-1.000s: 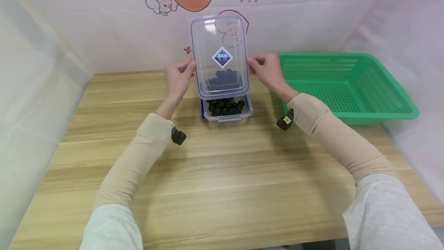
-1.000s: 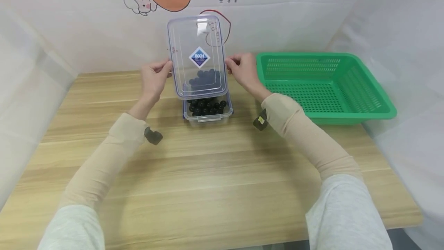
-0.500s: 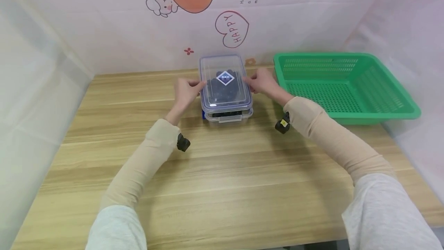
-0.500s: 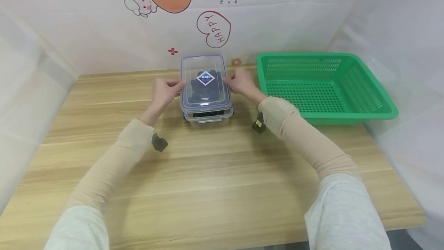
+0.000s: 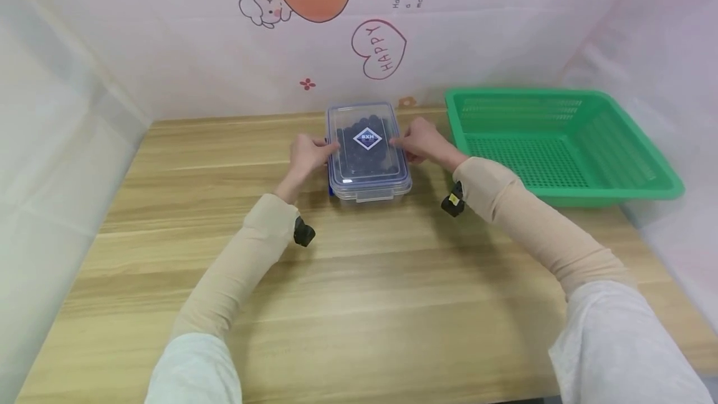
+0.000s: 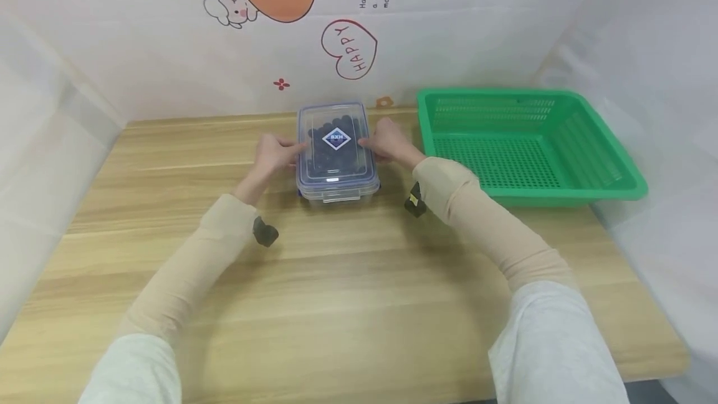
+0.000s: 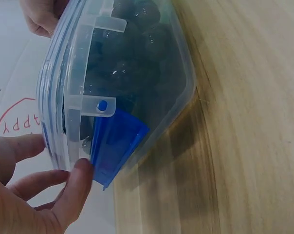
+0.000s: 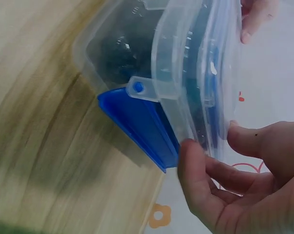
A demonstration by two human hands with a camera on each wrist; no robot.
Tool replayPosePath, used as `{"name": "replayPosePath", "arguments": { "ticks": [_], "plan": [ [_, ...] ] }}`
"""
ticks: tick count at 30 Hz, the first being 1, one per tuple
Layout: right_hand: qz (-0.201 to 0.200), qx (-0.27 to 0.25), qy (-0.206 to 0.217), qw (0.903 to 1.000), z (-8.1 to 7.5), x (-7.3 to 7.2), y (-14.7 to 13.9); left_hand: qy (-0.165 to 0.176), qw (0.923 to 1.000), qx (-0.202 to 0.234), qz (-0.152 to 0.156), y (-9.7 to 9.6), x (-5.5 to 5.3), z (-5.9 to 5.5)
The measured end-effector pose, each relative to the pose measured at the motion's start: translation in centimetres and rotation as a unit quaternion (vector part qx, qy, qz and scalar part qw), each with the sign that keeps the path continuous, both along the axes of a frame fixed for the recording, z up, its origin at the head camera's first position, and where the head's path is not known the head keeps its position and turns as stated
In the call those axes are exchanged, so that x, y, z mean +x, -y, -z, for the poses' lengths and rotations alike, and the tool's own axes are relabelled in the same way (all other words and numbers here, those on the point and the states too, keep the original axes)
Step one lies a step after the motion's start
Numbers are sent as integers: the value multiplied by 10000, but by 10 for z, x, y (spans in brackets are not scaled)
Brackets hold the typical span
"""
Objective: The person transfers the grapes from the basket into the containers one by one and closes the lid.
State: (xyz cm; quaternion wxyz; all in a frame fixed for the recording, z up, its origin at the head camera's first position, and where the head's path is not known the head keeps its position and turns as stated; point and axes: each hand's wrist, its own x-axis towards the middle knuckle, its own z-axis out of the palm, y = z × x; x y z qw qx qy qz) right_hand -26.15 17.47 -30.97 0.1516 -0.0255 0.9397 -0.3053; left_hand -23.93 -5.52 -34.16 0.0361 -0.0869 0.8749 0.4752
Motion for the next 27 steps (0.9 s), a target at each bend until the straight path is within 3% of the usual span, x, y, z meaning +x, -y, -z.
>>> {"name": "replayPosePath", "arguments": {
  "ticks": [3, 8, 15, 22, 27],
  "plan": [
    [-105, 131, 236, 9996, -2, -3, 1, 175, 9998, -52, -5, -1, -3, -2],
    [-124, 108, 573, 9982, -5, -4, 3, 130, 9999, -96, 41, -1, -6, -5],
    [-118, -180, 829, 9963, 3, -3, 2, 387, 9991, -69, 135, -2, -5, 0],
    [-181, -421, 1053, 9934, 7, 0, 1, 972, 9901, 1003, 118, -5, -4, 1],
    [-213, -464, 1042, 9932, 7, -3, 3, 990, 9882, 1155, 170, -5, -7, 1]
  ]
}}
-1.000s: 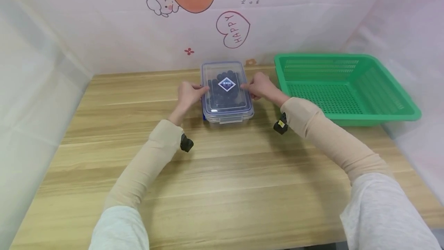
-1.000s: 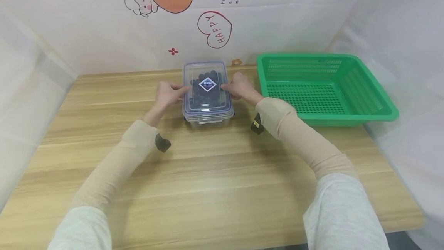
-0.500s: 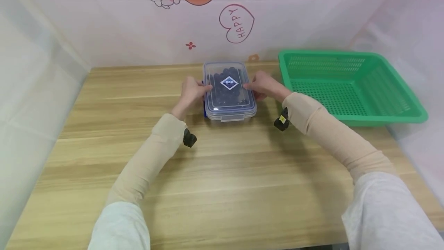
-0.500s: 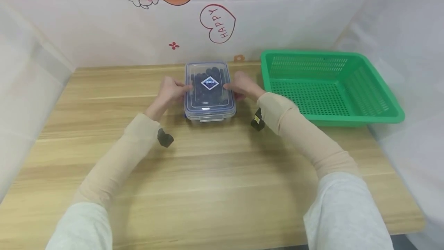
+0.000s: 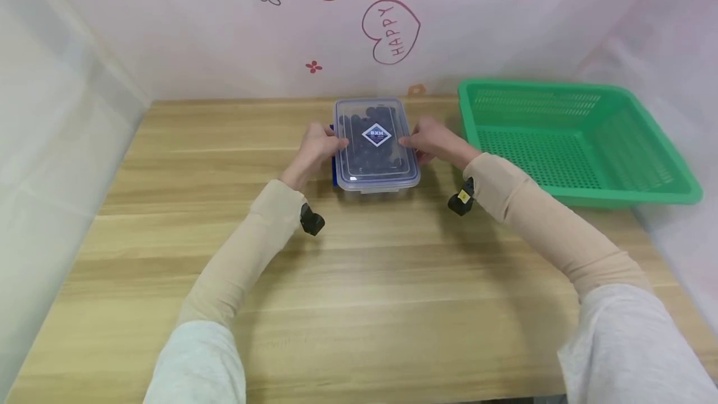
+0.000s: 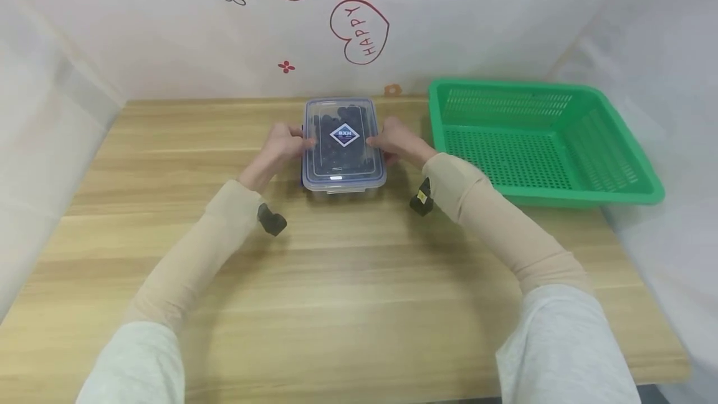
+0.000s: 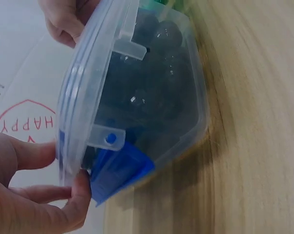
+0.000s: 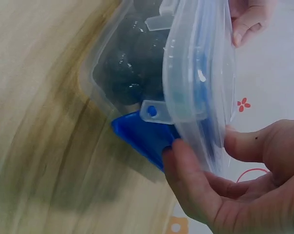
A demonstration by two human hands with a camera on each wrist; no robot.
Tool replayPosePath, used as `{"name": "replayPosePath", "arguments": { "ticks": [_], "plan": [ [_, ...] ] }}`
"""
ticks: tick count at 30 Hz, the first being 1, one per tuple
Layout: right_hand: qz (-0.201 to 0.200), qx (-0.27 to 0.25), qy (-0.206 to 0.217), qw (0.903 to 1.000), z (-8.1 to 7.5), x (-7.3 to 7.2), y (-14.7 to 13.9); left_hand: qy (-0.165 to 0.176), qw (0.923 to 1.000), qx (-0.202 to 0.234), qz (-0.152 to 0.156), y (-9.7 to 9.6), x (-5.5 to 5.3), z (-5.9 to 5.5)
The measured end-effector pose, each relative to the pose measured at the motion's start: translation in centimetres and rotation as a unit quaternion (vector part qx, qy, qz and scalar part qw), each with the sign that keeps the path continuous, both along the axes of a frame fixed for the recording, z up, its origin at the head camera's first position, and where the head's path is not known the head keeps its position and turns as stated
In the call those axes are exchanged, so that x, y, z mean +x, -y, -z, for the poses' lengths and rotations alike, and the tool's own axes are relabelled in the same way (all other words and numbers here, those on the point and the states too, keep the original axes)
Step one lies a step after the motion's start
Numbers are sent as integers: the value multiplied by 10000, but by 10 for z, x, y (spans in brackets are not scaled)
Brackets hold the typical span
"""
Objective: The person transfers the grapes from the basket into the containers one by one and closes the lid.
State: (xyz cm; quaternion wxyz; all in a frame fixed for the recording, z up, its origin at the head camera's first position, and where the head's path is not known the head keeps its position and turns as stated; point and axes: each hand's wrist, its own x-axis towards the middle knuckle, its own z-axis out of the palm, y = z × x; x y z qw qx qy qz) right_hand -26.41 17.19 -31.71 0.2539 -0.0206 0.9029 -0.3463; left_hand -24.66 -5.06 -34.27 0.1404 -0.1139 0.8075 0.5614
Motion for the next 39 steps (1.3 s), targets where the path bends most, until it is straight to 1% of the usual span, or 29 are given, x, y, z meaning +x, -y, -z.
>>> {"name": "replayPosePath", "arguments": {
  "ticks": [3, 4, 7, 9, 11, 13, 16, 21, 24, 27, 29, 32, 36, 39],
  "plan": [
    [64, -19, 162, 9998, 1, 0, -2, 68, 9997, 246, -24, -1, -2, 2],
    [105, -3, 280, 9996, 1, -1, -2, 100, 9994, 339, -46, -1, -3, 3],
    [308, 42, 772, 9965, 0, -6, -3, 161, 9985, 506, -91, 0, -4, 5],
    [422, -17, 1129, 9927, 1, -10, -4, 198, 9982, 562, -112, 1, -5, 6],
    [507, -142, 1367, 9892, 0, -14, -4, 208, 9979, 594, -122, 2, -6, 4],
    [521, -267, 1499, 9870, 0, -16, -5, 223, 9977, 621, -123, 2, -6, 2],
    [538, -289, 1529, 9864, -2, -15, -5, 249, 9975, 650, -126, 1, -7, 1],
    [636, -58, 1444, 9874, -2, -14, -6, 241, 9974, 661, -128, 1, -6, 2],
    [573, 228, 1306, 9895, -2, -14, -6, 210, 9979, 602, -131, 2, -4, 4],
    [425, 490, 1133, 9914, -3, -13, -5, 158, 9983, 546, -123, 2, -2, 6],
    [375, 537, 989, 9929, -4, -12, -3, 108, 9986, 512, -125, 3, -2, 6],
    [205, 562, 591, 9965, -7, -9, 2, 90, 9989, 439, -126, 3, -2, 6],
    [-12, 719, 52, 9974, -9, -4, 8, 232, 9988, 398, -156, 3, -3, 5],
    [-24, 813, -61, 9967, -10, -3, 9, 388, 9977, 531, -188, 3, -4, 4]
  ]
}}
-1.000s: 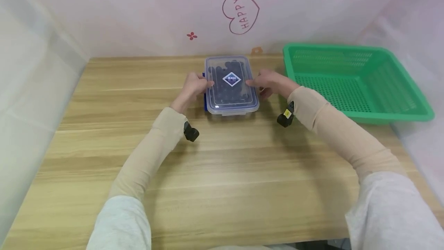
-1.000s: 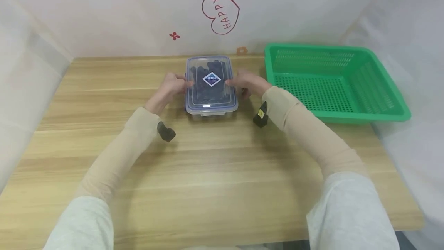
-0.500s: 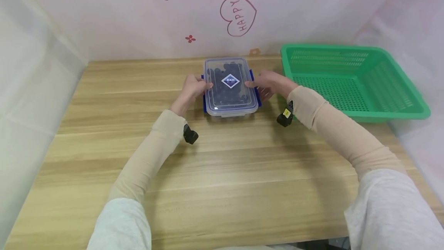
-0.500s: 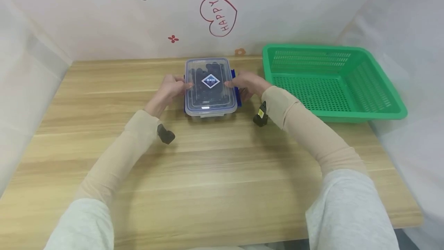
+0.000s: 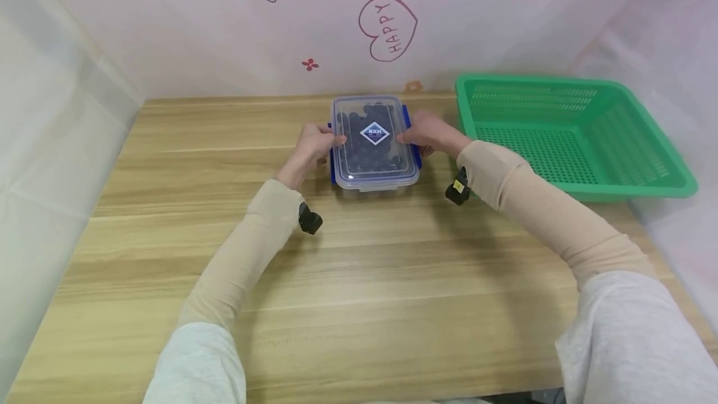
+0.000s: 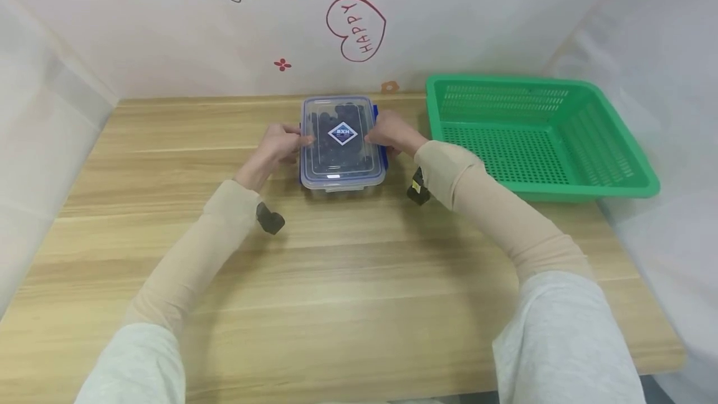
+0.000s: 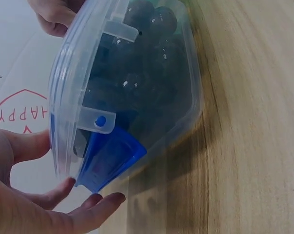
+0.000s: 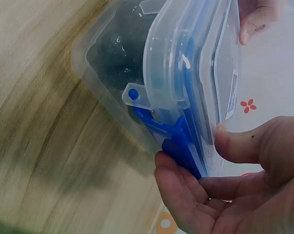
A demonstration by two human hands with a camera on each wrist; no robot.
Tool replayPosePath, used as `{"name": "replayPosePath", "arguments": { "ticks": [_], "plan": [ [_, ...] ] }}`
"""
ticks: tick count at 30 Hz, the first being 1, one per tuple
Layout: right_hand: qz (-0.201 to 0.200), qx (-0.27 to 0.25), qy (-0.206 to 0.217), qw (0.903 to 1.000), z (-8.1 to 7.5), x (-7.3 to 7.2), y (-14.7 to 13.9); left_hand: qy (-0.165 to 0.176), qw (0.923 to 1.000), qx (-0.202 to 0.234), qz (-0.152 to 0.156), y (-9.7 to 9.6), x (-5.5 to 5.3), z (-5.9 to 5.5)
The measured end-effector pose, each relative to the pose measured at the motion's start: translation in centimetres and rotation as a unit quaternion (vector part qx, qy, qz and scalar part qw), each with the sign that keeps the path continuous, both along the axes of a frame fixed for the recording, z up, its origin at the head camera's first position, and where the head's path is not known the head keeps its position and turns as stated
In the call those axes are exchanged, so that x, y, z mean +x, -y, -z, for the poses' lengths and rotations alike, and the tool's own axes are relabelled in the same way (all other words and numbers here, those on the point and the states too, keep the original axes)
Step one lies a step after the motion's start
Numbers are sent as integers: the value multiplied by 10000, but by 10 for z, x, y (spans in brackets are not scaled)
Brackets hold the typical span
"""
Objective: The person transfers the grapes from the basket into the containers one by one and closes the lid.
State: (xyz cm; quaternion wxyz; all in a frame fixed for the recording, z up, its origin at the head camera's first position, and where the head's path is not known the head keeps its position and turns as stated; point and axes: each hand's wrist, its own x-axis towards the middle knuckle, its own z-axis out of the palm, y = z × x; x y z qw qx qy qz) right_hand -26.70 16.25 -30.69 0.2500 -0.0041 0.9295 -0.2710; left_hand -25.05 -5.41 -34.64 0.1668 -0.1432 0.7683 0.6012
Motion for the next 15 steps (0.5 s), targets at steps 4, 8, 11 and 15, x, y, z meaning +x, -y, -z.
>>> {"name": "replayPosePath", "arguments": {
  "ticks": [4, 8, 11, 15],
  "plan": [
    [-48, 86, -86, 9999, 0, 0, 1, 101, 9997, 225, 8, 0, -1, 0],
    [-91, 182, -237, 9995, -2, -2, 2, 171, 9993, 336, -31, 2, -1, -2],
    [-59, 222, -231, 9995, -1, -3, 1, 288, 9989, 354, -44, 3, 0, -2],
    [-63, 248, -249, 9994, 1, -3, 1, 421, 9986, 315, -36, 5, 0, 0]
  ]
}}
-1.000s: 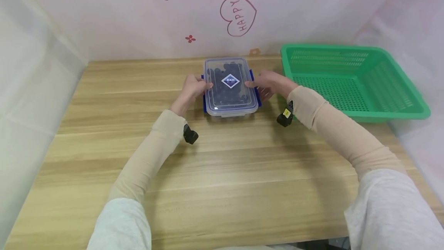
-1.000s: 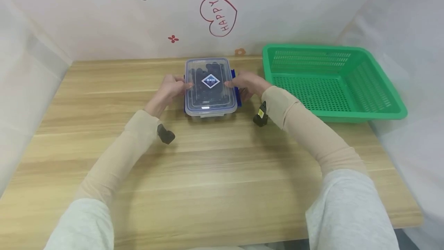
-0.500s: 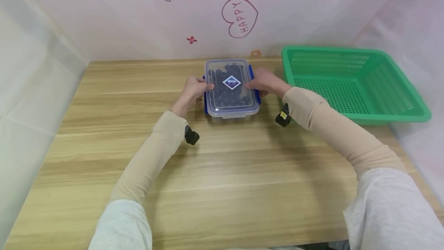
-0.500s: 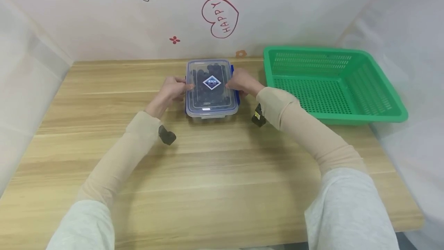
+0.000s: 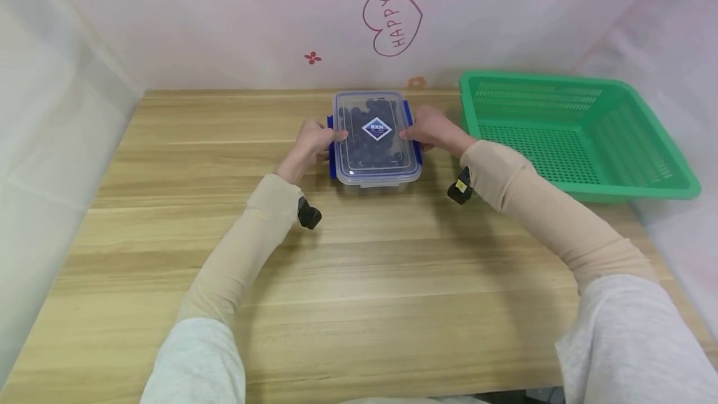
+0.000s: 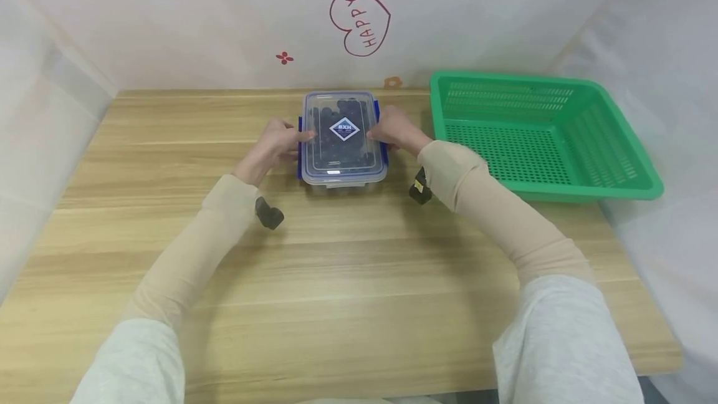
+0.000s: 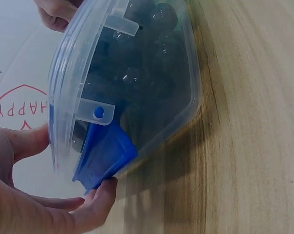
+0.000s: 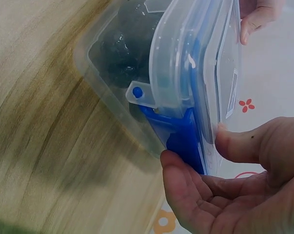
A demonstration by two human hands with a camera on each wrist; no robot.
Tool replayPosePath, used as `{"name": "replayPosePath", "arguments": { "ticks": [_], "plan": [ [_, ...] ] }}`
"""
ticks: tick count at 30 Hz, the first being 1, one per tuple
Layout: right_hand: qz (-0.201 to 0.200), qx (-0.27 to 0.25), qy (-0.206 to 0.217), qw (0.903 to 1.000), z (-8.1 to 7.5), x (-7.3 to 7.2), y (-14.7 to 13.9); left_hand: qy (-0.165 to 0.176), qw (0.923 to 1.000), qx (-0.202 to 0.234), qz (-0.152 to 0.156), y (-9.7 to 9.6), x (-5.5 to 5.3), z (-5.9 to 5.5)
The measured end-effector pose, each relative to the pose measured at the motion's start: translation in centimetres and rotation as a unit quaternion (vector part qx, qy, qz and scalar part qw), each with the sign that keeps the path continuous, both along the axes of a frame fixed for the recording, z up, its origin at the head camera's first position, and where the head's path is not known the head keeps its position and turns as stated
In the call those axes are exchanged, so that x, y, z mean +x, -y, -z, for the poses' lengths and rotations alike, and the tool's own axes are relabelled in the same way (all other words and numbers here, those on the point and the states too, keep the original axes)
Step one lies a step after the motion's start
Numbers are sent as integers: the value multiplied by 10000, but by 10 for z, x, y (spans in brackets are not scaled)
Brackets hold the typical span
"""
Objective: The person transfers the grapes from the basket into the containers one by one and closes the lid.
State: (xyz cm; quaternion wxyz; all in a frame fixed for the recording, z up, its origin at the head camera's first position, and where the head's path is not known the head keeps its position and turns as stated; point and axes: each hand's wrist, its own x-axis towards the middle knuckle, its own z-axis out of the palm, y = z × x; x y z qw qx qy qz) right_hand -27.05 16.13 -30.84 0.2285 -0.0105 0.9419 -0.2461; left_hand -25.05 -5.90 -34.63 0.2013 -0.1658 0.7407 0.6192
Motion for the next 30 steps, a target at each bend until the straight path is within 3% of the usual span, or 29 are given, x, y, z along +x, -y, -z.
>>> {"name": "replayPosePath", "arguments": {
  "ticks": [7, 14, 22, 30],
  "plan": [
    [-42, 87, -58, 9999, 0, 1, 0, -28, 9999, -168, 12, 0, 0, -2],
    [-19, 78, -13, 10000, 0, 2, 0, -662, 9976, -171, 43, -6, 5, -2],
    [-24, -9, -56, 10000, 3, 3, -1, -943, 9906, -979, 141, -11, 8, -2],
    [1, -47, -140, 9999, 3, 4, -2, -1311, 9840, -1207, 91, -17, 8, -3]
  ]
}}
